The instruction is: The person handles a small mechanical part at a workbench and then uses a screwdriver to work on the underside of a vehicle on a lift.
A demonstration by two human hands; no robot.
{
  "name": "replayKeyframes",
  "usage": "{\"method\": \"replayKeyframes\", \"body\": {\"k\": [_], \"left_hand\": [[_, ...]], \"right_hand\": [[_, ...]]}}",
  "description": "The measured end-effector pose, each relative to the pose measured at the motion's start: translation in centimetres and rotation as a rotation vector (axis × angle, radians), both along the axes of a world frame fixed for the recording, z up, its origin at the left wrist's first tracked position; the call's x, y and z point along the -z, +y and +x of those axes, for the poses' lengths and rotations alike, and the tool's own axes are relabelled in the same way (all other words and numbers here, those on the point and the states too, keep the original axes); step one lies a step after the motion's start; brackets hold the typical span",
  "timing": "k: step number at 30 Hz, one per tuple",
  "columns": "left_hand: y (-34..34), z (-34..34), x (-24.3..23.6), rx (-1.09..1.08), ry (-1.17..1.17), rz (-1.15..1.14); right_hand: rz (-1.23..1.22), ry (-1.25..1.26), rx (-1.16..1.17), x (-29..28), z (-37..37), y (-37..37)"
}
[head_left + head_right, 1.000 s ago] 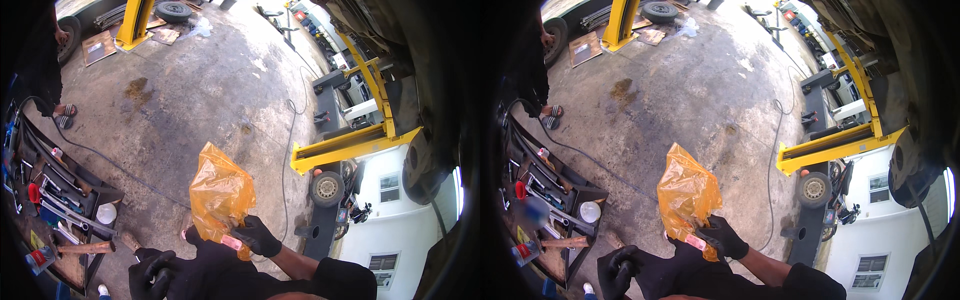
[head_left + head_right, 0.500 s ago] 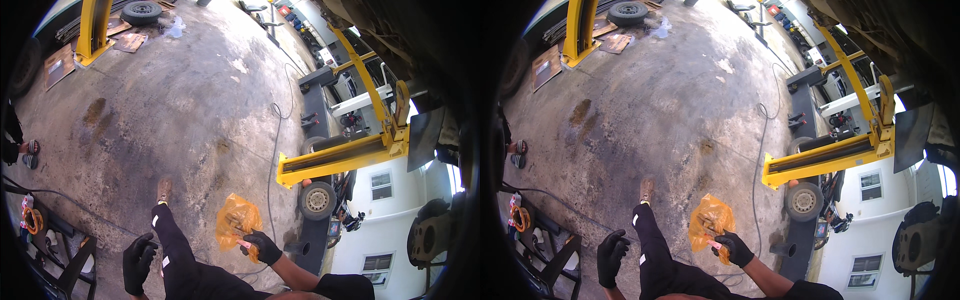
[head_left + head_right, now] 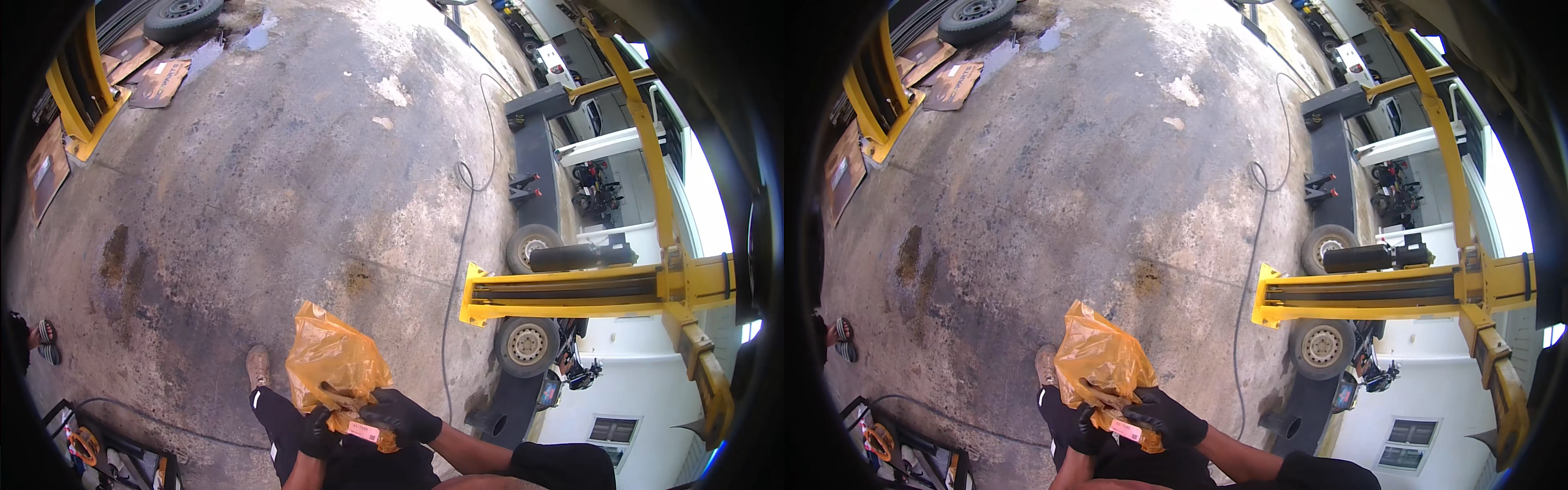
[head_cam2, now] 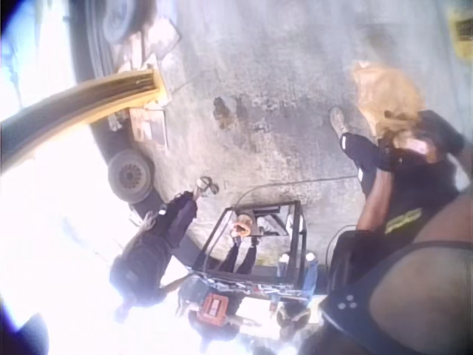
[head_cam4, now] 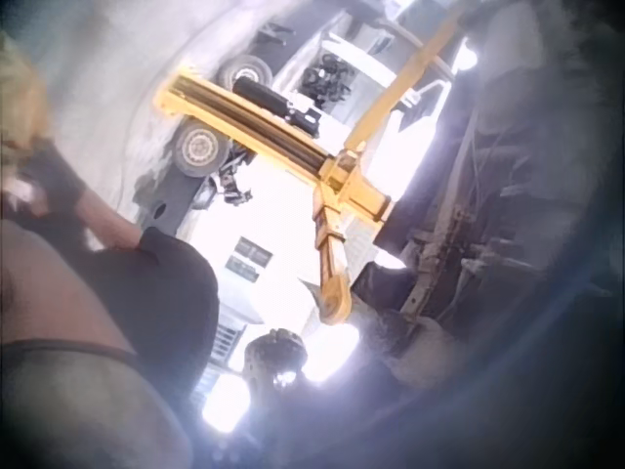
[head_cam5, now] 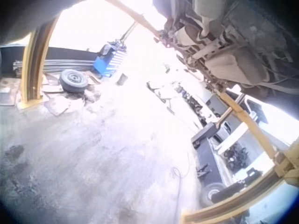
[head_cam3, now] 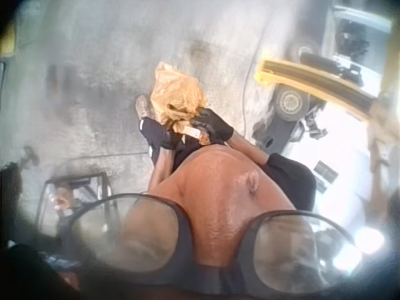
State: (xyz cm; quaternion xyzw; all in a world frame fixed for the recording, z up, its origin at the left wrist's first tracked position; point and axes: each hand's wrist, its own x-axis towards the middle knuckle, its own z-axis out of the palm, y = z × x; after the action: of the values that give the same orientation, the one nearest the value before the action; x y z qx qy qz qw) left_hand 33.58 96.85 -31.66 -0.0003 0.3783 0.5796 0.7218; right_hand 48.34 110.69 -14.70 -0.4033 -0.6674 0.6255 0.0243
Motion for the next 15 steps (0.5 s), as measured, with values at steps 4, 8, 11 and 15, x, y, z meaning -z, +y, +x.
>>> {"method": "replayKeyframes", "body": {"k": [4, 8, 11, 15], "left_hand": [[14.9, 4.8, -1.5, -0.007, 0.048, 0.052], [33.5, 5.8, -5.0, 0.198, 0.439, 0.249], [46.3, 8.7, -3.9, -0.029, 0.631, 0.274], [63.4, 9.4, -2.6, -0.191, 1.047, 0.278]], "right_hand": [[-0.582, -0.171, 0.472, -1.5, 1.6, 13.8], [-0.388, -0.248, 0.404, 0.0, 5.9, 29.4], [-0.326, -0.428, 0.185, -0.5, 6.6, 45.0], [-0.013, -0.23, -0.165, 0.4, 5.6, 63.4]]}}
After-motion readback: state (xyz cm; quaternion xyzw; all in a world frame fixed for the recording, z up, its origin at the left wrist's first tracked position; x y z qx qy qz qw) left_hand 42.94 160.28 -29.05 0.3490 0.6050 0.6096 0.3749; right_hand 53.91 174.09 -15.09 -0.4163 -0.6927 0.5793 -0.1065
